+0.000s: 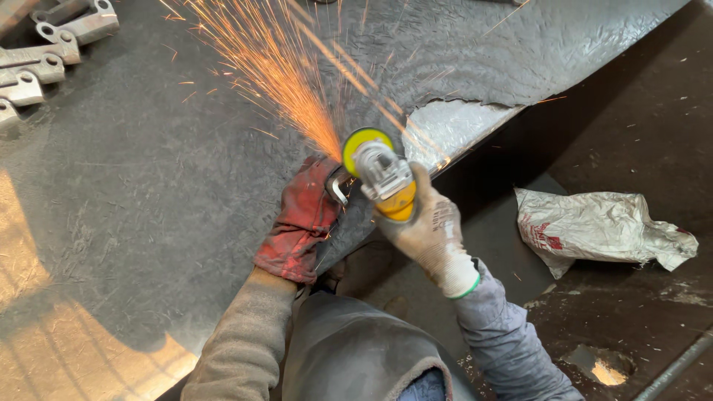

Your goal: The person holds small metal bracket castings against a work surface and grinds their edges and surfaces with a yellow angle grinder, producing sparks. They reposition and turn each bracket to grind different sides, working through a pile of similar parts one at a time.

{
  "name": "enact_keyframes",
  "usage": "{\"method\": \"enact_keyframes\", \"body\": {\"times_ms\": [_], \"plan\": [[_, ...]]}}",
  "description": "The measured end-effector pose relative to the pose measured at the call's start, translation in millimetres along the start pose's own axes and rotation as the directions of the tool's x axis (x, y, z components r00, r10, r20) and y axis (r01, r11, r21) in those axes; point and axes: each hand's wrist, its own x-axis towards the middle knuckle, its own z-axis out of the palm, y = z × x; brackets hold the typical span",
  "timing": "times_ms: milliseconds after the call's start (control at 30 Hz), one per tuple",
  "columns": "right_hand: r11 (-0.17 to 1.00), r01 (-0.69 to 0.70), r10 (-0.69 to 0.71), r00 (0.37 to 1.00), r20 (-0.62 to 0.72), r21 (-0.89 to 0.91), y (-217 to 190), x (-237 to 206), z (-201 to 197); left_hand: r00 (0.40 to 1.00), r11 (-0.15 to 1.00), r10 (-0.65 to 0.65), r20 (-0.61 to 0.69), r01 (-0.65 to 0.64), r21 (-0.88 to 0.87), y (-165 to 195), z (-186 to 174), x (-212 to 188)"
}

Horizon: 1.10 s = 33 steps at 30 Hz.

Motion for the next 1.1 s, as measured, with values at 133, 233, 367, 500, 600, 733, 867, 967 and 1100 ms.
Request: {"method": "enact_keyframes", "body": {"times_ms": [133, 233, 367, 500, 600, 733, 867, 967, 1100], "plan": [[0.997, -0.075, 0.075, 0.997, -0.027, -0.001, 4, 9, -11, 0.999, 1.000, 0.010, -0.048, -0.009, 0.019, 3, -2, -3], [1.000, -0.022, 0.023, 1.000, -0.019, 0.018, 2, 5, -10, 0.996, 1.000, 0.030, -0.083, -0.030, 0.005, 1, 0, -2], [0.999, 0.034, -0.035, 0.998, 0.052, 0.005, -5, -4, -1, 1.000, 0.997, 0.020, 0.004, -0.021, 0.074, -2, 3, -1], [0.997, 0.082, -0.082, 0.996, 0.036, -0.004, -6, 0, -3, 0.995, 0.999, 0.020, -0.098, -0.024, -0.043, -3, 3, -5], [0.996, 0.055, -0.056, 0.998, -0.019, -0.067, -4, 7, -6, 0.985, 0.994, 0.073, -0.157, -0.084, -0.066, -2, 2, -7], [0.991, 0.088, -0.085, 0.996, 0.035, -0.096, -6, 7, -4, 0.988, 0.996, 0.059, -0.146, -0.068, -0.060, -3, 1, -9], [0.984, 0.161, -0.153, 0.984, 0.094, -0.075, -11, 2, 0, 0.993, 0.998, 0.027, -0.112, -0.032, -0.046, -5, 1, -14], [0.977, 0.195, -0.185, 0.977, 0.109, -0.088, -14, 5, -1, 0.994, 0.999, 0.017, -0.105, -0.022, -0.045, -5, 0, -16], [0.966, 0.219, -0.194, 0.965, 0.177, -0.139, -19, 15, -7, 0.996, 0.998, 0.016, -0.091, -0.021, -0.055, -4, -3, -15]]}}
